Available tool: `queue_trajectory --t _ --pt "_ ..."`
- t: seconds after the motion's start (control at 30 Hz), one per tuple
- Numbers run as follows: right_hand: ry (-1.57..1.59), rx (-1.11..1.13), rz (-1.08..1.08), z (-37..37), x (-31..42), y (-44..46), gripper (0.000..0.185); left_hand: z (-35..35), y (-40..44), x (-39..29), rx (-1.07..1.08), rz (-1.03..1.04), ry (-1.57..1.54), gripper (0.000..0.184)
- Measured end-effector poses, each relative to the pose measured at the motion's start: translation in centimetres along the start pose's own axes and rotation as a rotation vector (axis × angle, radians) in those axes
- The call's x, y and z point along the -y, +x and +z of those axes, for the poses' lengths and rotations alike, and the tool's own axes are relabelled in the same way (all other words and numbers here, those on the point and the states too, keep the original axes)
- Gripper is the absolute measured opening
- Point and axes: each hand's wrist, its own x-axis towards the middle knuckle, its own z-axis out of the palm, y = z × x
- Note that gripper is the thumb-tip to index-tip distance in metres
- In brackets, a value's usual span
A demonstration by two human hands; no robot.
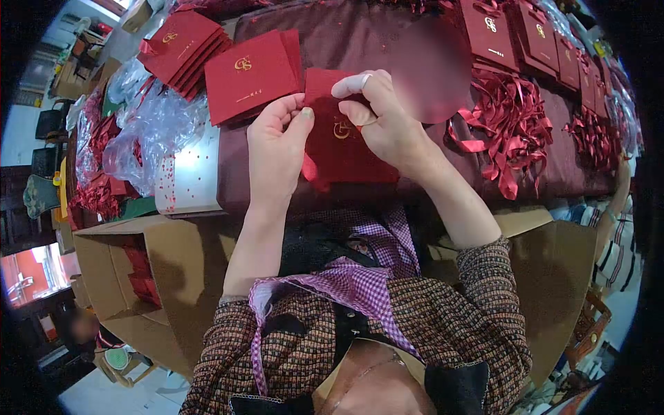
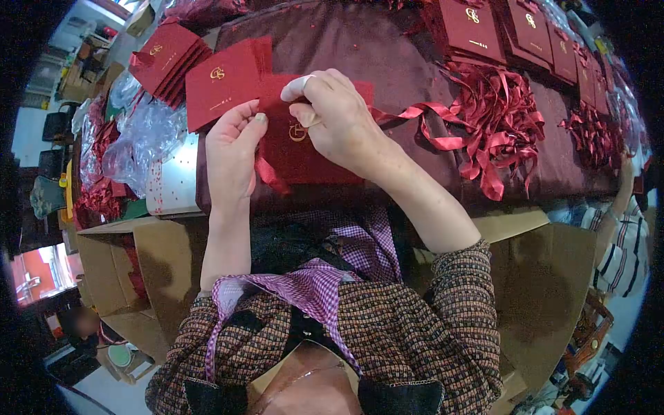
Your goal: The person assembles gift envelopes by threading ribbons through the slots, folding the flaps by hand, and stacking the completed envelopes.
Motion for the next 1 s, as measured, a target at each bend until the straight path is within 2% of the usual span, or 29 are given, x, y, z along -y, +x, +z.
queue_trajectory --t 0.37,0.63,1.0 --pt "-0.022 -0.061 0.028 0.4 -0.7 -1.4 0.013 0.5 -0.6 -0.7 -0.015 0.024 0.021 0.022" --pt "-0.121 -0.117 -0.069 1.1 -0.8 -1.7 0.012 0.8 -0.9 -0.8 -0.003 -0.005 -0.041 0.021" --pt "-0.119 -0.184 -0.077 1.7 -0.6 -1.4 0.016 1.0 -1.4 -0.8 -0.014 0.037 -0.009 0.019"
